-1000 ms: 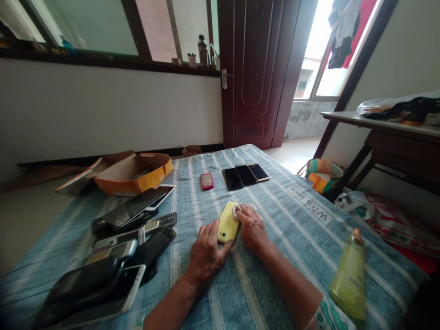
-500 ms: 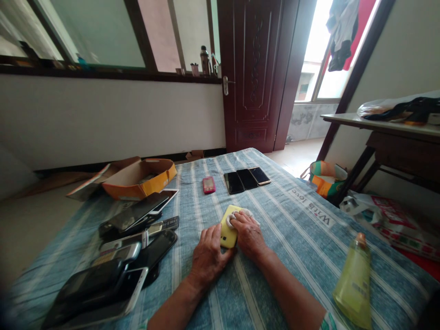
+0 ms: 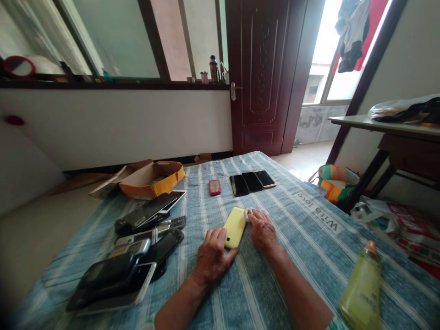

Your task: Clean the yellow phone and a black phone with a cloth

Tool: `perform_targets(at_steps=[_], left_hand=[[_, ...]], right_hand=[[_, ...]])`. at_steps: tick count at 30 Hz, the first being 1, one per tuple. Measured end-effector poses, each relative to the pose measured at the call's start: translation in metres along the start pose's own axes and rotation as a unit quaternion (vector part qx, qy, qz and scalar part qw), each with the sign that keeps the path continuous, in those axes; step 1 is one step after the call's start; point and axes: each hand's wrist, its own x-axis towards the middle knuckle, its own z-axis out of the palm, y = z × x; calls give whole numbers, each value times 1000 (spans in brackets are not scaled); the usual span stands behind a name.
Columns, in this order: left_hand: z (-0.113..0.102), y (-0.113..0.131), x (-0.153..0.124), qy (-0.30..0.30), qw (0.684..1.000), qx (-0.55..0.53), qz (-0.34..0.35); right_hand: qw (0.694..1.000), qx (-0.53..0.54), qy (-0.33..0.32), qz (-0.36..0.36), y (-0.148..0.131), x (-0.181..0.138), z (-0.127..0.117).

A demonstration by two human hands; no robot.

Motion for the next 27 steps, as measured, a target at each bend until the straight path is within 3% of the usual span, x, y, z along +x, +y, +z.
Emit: perform_targets(at_steps=[6, 12, 20, 27], left_hand=[[2, 2, 2, -3, 1000, 19, 23], [5, 6, 5, -11, 999, 35, 32], [8, 10, 8, 2, 998, 46, 50], [10, 14, 11, 14, 999, 16, 36]], right_hand=[[995, 47, -7, -84, -13, -6, -11], [969, 105, -67, -211, -30, -11, -18], [971, 166, -60, -161, -16, -1, -8], [965, 218, -28, -141, -22, -6, -13]])
